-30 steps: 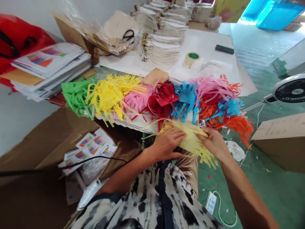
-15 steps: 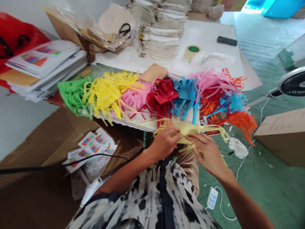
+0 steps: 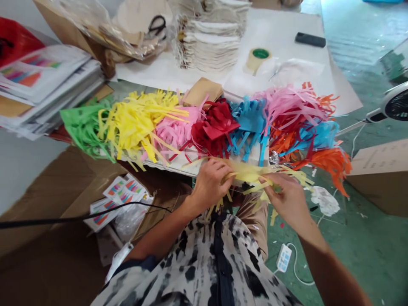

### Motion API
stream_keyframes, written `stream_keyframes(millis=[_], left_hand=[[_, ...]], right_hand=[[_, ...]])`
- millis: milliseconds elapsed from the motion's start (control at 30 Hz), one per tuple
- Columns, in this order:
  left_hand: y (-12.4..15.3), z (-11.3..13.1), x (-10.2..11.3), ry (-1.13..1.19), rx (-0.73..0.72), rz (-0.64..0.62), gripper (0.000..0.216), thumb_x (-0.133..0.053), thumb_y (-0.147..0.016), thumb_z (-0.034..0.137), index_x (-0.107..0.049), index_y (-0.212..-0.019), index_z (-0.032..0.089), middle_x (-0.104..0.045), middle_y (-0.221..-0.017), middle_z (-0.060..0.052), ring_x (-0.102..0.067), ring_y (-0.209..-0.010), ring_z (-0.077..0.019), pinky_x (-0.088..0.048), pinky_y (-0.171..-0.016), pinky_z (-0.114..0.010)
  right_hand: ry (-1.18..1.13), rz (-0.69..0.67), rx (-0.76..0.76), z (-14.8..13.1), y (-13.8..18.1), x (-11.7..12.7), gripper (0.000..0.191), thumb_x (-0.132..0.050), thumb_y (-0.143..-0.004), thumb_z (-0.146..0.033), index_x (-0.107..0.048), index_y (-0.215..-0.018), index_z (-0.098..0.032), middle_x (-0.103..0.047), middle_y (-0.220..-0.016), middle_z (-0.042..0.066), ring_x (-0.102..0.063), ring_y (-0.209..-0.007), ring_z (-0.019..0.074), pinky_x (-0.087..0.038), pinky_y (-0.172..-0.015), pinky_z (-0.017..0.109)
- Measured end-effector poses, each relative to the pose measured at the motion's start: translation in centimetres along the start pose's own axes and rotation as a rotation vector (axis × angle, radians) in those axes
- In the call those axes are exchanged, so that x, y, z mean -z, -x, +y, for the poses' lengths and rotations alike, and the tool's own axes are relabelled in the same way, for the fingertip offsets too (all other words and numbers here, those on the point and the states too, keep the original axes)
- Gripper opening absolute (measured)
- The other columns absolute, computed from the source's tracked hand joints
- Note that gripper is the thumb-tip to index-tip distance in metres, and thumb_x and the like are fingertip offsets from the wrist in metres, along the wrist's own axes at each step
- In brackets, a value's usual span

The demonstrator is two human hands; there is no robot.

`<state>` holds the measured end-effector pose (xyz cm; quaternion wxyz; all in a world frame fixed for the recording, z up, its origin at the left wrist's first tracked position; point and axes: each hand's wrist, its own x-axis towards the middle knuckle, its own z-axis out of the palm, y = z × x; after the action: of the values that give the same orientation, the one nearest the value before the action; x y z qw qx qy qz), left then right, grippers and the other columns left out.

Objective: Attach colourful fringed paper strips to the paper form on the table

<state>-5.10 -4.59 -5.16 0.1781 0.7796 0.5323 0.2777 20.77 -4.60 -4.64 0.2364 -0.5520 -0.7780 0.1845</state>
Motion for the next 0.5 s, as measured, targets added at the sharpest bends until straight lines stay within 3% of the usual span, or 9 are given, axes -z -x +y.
stream_keyframes(millis=[167, 333, 500], left_hand=[[-1.2, 0.1, 0.0, -0.119, 0.063, -0.051, 0.007, -0.071, -0.094, 0.026, -0.075, -0.098, 0.021, -0.075, -0.102, -0.004, -0.061, -0.102, -0.0244, -0.045, -0.089, -0.041], [-2.3, 0.5, -0.2, -0.21, 0.118, -0.036, 0.024, -0.068, -0.098, 0.042, -0.073, -0.086, 0.021, -0.069, -0.095, -0.006, -0.059, -0.095, -0.0242, -0.042, -0.081, -0.041], [-2.0, 0.4, -0.7, -0.207, 0.164, 0.036, 0.01, -0.074, -0.092, 0.03, -0.071, -0.088, 0.022, -0.067, -0.101, -0.005, -0.059, -0.096, -0.0236, -0.042, -0.085, -0.042]], right_hand=[[0.178, -0.002, -0.023, -0.2, -0.6, -0.2, 0.027, -0.055, -0.102, -0.04, -0.074, -0.094, -0.021, -0.075, -0.096, 0.008, -0.065, -0.098, 0.0278, -0.044, -0.088, 0.041], [0.328, 0.019, -0.065, -0.1, -1.0, -1.0, 0.024, -0.057, -0.098, -0.04, -0.072, -0.095, -0.021, -0.071, -0.101, 0.01, -0.059, -0.101, 0.0307, -0.036, -0.082, 0.041], [0.28, 0.037, -0.097, -0.1, -1.2, -1.3, 0.022, -0.058, -0.096, -0.039, -0.07, -0.094, -0.022, -0.071, -0.099, 0.009, -0.059, -0.1, 0.0297, -0.035, -0.082, 0.04]])
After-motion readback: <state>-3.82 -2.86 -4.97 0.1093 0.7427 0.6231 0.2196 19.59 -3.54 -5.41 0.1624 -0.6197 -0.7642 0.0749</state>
